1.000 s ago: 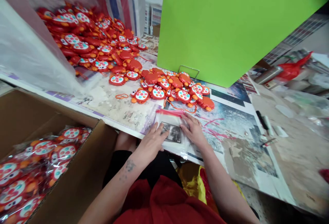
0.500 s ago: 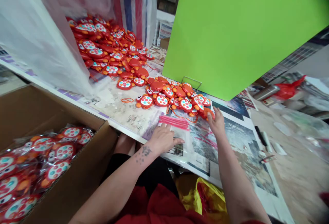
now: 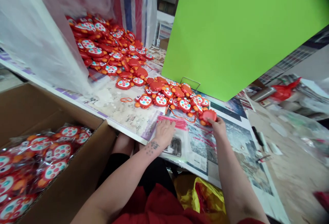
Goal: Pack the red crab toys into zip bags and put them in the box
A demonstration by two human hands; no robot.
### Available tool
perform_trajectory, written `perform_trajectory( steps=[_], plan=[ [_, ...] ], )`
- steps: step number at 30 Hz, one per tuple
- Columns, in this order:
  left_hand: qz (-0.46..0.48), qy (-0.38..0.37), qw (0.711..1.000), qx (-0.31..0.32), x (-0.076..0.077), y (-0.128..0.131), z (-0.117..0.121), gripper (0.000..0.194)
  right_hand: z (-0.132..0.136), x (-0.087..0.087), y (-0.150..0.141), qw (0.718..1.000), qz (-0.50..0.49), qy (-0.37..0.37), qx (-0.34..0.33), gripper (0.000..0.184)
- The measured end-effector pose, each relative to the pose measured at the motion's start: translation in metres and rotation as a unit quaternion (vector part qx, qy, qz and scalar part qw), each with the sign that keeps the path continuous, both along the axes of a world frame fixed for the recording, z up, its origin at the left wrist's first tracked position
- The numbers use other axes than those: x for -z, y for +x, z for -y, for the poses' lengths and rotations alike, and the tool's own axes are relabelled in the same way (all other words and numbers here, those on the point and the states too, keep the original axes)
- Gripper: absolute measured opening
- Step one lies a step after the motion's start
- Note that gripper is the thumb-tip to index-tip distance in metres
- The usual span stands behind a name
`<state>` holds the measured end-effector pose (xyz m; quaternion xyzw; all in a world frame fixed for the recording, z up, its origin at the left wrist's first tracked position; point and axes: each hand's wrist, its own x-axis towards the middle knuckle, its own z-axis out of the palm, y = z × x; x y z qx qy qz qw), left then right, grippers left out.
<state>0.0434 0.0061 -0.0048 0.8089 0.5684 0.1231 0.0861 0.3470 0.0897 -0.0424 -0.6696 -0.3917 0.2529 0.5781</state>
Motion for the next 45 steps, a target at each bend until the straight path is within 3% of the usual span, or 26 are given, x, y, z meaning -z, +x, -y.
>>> perform_trajectory(
  steps=[3,6,9,12,17,20,22,25,30,38,40,43,45],
  plan=[
    [-0.014,0.025,1.000,-0.001,0.006,0.001,-0.003,0.025,0.016,-0.007,-0.007,0.993,-0.101,0.058,0.034,0.051],
    [-0.017,0.046,0.999,0.022,0.009,0.001,-0.006,0.020,0.031,-0.020,-0.018,0.956,-0.235,0.161,0.068,0.050],
    [-0.006,0.059,0.997,0.041,0.013,0.001,-0.007,0.017,0.042,-0.036,-0.038,0.927,-0.311,0.210,0.015,0.045],
    [0.017,0.063,0.997,0.046,0.016,-0.001,-0.005,0.018,0.047,-0.048,-0.064,0.918,-0.328,0.208,-0.079,0.046],
    [0.112,0.035,0.991,0.059,0.017,-0.007,-0.004,0.017,0.056,-0.043,-0.093,0.921,-0.297,0.176,-0.183,0.040],
    [0.183,0.031,0.982,0.024,0.018,-0.009,-0.006,0.043,0.064,-0.033,-0.092,0.927,-0.262,0.115,-0.243,0.041],
    [0.186,0.030,0.982,0.023,0.017,-0.009,-0.007,0.045,0.069,-0.028,-0.091,0.926,-0.247,0.082,-0.274,0.044],
    [0.137,0.032,0.987,0.073,0.014,-0.010,-0.005,0.021,0.069,-0.027,-0.096,0.931,-0.237,0.089,-0.263,0.041],
    [0.100,0.078,0.981,0.145,0.016,-0.010,-0.002,0.024,0.062,-0.025,-0.114,0.948,-0.180,0.099,-0.243,0.044],
    [0.109,0.126,0.979,0.113,0.023,-0.011,-0.006,0.021,0.058,-0.020,-0.118,0.961,-0.020,0.036,-0.274,0.052],
    [0.117,0.134,0.979,0.104,0.021,-0.011,-0.005,0.020,0.059,-0.023,-0.122,0.953,0.013,0.023,-0.303,0.049],
    [0.158,0.135,0.974,0.087,0.015,-0.011,-0.003,0.013,0.062,-0.029,-0.129,0.916,0.071,0.003,-0.395,0.049],
    [0.195,0.125,0.970,0.076,0.012,-0.011,-0.004,0.008,0.063,-0.032,-0.131,0.908,0.114,0.024,-0.402,0.051]
  ],
)
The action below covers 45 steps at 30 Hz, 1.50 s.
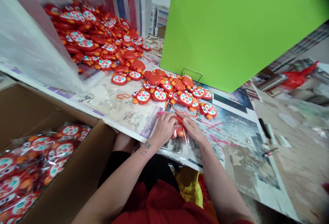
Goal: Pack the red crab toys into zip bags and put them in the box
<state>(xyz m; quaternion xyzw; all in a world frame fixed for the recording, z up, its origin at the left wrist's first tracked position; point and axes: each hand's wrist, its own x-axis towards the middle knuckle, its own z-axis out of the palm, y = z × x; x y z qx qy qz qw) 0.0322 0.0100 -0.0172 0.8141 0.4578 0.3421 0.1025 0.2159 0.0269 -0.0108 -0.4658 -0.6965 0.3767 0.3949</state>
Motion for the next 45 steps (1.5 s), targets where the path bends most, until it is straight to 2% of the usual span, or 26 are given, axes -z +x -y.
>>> perform_trajectory(
  steps=[3,5,8,12,15,19,22,25,27,28,30,32,34,38,43,45],
  plan=[
    [0.055,-0.042,0.998,-0.004,-0.002,0.000,-0.002,0.006,0.000,0.000,0.004,0.989,0.019,0.077,0.124,0.050],
    [0.088,-0.065,0.994,-0.007,-0.002,0.000,-0.004,0.007,0.001,0.003,0.009,0.980,0.039,0.079,0.180,0.048],
    [0.114,-0.083,0.990,-0.002,-0.002,-0.001,-0.006,0.007,0.003,0.009,0.013,0.984,0.092,0.061,0.139,0.040],
    [0.089,-0.129,0.987,0.038,-0.012,-0.007,-0.011,0.007,0.004,0.015,0.009,0.982,0.125,0.094,0.105,0.035],
    [0.028,-0.162,0.983,0.077,-0.027,-0.014,-0.016,0.007,0.003,0.015,0.006,0.983,0.095,0.107,0.112,0.035],
    [-0.042,-0.188,0.980,0.054,-0.047,-0.013,-0.014,0.006,0.004,0.012,0.004,0.986,0.029,0.093,0.139,0.036],
    [-0.029,-0.199,0.978,0.052,-0.054,-0.009,-0.006,0.011,0.005,0.009,0.005,0.986,-0.032,0.072,0.145,0.037],
    [0.053,-0.152,0.986,-0.032,-0.047,-0.013,-0.001,0.023,0.007,0.005,0.005,0.984,-0.092,0.041,0.145,0.039],
    [0.143,-0.160,0.972,-0.091,-0.037,-0.018,-0.001,0.044,0.007,0.003,0.004,0.980,-0.130,0.029,0.149,0.040],
    [0.186,-0.188,0.959,-0.098,-0.031,-0.020,-0.002,0.052,0.007,0.002,0.004,0.977,-0.146,0.028,0.152,0.040],
    [0.254,-0.267,0.927,-0.062,-0.019,-0.023,-0.004,0.051,0.007,0.001,0.002,0.973,-0.163,0.031,0.160,0.039],
    [0.293,-0.328,0.898,-0.005,-0.009,-0.022,-0.007,0.031,0.007,0.000,0.001,0.973,-0.155,0.036,0.164,0.038],
    [0.324,-0.346,0.880,0.018,-0.002,-0.018,-0.008,0.017,0.008,-0.001,0.002,0.975,-0.111,0.068,0.178,0.036],
    [0.382,-0.353,0.854,0.022,0.005,-0.015,-0.007,0.014,0.013,-0.012,0.001,0.959,0.048,0.192,0.204,0.028],
    [0.429,-0.361,0.824,0.076,0.008,-0.020,-0.005,0.031,0.012,-0.028,-0.026,0.950,0.188,0.233,0.092,0.032],
    [0.433,-0.349,0.827,0.075,0.009,-0.022,-0.006,0.037,0.007,-0.031,-0.040,0.936,0.250,0.241,0.062,0.038]
  ],
)
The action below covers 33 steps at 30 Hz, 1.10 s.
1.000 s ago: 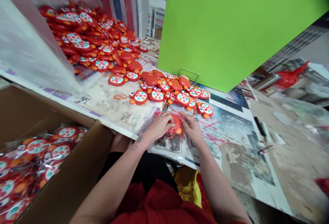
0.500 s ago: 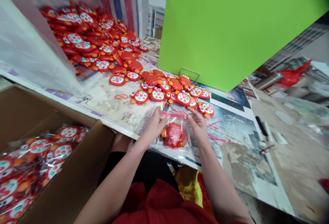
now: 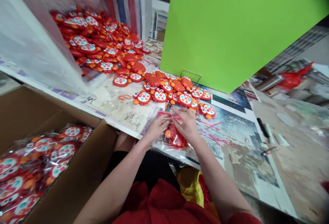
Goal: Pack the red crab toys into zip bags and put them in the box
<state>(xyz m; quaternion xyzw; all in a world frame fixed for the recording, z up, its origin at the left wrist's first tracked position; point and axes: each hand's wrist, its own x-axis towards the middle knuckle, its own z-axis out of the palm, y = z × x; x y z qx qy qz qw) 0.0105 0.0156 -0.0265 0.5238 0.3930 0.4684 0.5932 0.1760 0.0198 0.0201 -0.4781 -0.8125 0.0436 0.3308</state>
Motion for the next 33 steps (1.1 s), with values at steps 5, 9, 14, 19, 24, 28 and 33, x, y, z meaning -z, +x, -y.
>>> perform_trajectory(
  steps=[5,9,14,19,24,28,33],
  plan=[
    [-0.073,0.064,0.995,-0.013,0.001,-0.001,0.001,0.035,-0.007,-0.002,-0.019,0.987,0.154,0.042,-0.007,0.049],
    [-0.123,0.098,0.987,-0.031,0.003,-0.002,0.002,0.034,-0.006,-0.002,-0.023,0.980,0.190,0.061,-0.019,0.049],
    [-0.100,0.114,0.989,-0.002,0.005,-0.001,0.002,0.034,-0.012,0.003,-0.023,0.998,0.065,0.006,0.024,0.035],
    [-0.054,0.078,0.996,0.003,0.011,0.001,0.002,0.030,-0.022,0.019,0.026,0.973,-0.210,-0.028,0.088,0.016],
    [-0.038,0.027,0.999,-0.005,0.017,0.001,0.001,0.028,-0.003,0.039,0.142,0.906,-0.246,-0.021,0.344,0.014],
    [-0.020,0.006,1.000,-0.012,0.014,0.002,0.001,0.026,0.033,0.051,0.203,0.873,-0.123,-0.079,0.466,0.018],
    [-0.002,-0.028,1.000,0.000,0.008,0.003,0.000,0.022,0.047,0.042,0.180,0.894,0.100,0.004,0.436,0.042]
  ],
)
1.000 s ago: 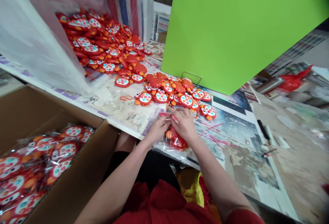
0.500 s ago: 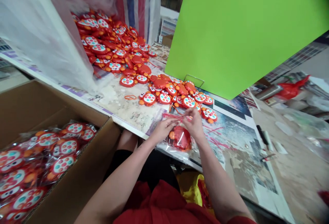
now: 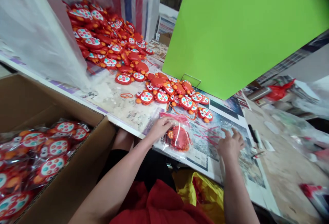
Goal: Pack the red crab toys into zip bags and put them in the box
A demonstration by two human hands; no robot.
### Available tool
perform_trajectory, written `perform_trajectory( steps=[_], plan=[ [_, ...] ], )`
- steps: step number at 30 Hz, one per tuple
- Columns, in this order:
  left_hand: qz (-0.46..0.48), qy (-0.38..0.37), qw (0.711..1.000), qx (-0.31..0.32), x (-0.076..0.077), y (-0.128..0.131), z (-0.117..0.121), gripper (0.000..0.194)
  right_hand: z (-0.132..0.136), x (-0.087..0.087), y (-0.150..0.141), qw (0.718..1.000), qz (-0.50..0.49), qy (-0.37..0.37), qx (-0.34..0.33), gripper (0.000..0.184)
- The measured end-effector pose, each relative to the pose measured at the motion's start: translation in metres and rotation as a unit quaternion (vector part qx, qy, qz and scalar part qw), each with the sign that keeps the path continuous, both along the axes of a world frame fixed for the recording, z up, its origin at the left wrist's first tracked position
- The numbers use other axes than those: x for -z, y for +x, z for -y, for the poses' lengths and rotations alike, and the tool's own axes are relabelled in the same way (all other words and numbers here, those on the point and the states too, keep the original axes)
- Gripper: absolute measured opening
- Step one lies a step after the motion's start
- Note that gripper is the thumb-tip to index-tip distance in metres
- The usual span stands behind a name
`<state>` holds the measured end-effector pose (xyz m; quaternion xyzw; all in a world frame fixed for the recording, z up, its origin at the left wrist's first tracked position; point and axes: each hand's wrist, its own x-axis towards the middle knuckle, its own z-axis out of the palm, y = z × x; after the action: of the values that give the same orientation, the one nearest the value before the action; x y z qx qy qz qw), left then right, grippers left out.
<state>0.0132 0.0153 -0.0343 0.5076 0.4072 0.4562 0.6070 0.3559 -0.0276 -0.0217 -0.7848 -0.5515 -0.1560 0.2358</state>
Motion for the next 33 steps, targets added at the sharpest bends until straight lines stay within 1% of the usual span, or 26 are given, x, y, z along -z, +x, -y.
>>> perform_trajectory(
  steps=[2,3,4,6,8,10,12,13,15,18,19,21,23,24,28,30,33],
  plan=[
    [-0.019,0.014,1.000,0.001,0.000,0.000,-0.001,0.019,-0.008,-0.008,-0.028,0.997,0.021,0.073,-0.029,0.047],
    [-0.028,0.021,0.999,-0.001,0.000,-0.001,-0.001,0.017,-0.014,-0.012,-0.044,0.995,0.017,0.086,-0.056,0.044],
    [-0.035,0.025,0.999,-0.003,0.000,-0.001,-0.002,0.016,-0.019,-0.015,-0.060,0.993,0.008,0.082,-0.086,0.039],
    [-0.039,0.026,0.999,-0.013,0.001,-0.003,-0.002,0.015,-0.029,-0.016,-0.092,0.990,-0.013,0.040,-0.132,0.031],
    [-0.034,0.026,0.999,-0.024,0.000,-0.004,-0.001,0.015,-0.033,-0.013,-0.118,0.985,-0.042,-0.011,-0.165,0.035],
    [-0.026,0.025,0.999,-0.032,-0.001,-0.004,0.000,0.015,-0.034,-0.008,-0.134,0.976,-0.094,-0.046,-0.193,0.037],
    [-0.017,0.019,0.999,-0.032,-0.002,-0.004,0.000,0.014,-0.033,-0.004,-0.139,0.960,-0.170,-0.055,-0.216,0.034],
    [-0.010,0.012,0.999,-0.028,-0.002,-0.004,0.001,0.015,-0.033,-0.002,-0.138,0.947,-0.218,-0.055,-0.229,0.033],
    [0.021,-0.011,0.999,-0.023,-0.003,-0.004,0.000,0.016,-0.033,-0.001,-0.132,0.910,-0.329,-0.052,-0.246,0.029],
    [0.102,-0.064,0.993,-0.008,-0.005,-0.005,0.000,0.025,-0.033,0.000,-0.122,0.842,-0.479,-0.038,-0.246,0.024],
    [0.128,-0.085,0.988,0.000,-0.006,-0.006,0.000,0.029,-0.033,0.000,-0.120,0.824,-0.512,-0.027,-0.240,0.023],
    [0.164,-0.120,0.979,0.014,-0.009,-0.008,-0.001,0.035,-0.033,0.001,-0.120,0.800,-0.554,-0.005,-0.232,0.021],
    [0.178,-0.139,0.974,0.013,-0.011,-0.009,0.000,0.034,-0.032,0.002,-0.122,0.786,-0.575,0.009,-0.228,0.018],
    [0.179,-0.144,0.973,0.009,-0.012,-0.009,0.000,0.031,-0.032,0.002,-0.123,0.782,-0.580,0.014,-0.227,0.016],
    [0.170,-0.150,0.974,-0.013,-0.014,-0.008,0.001,0.011,-0.032,0.000,-0.125,0.781,-0.582,0.025,-0.225,0.007],
    [0.169,-0.148,0.974,-0.023,-0.014,-0.007,0.002,0.007,-0.032,-0.001,-0.126,0.778,-0.585,0.029,-0.227,0.004],
    [0.171,-0.141,0.974,-0.042,-0.015,-0.007,0.003,0.005,-0.032,-0.001,-0.127,0.775,-0.589,0.037,-0.227,0.004]
  ],
)
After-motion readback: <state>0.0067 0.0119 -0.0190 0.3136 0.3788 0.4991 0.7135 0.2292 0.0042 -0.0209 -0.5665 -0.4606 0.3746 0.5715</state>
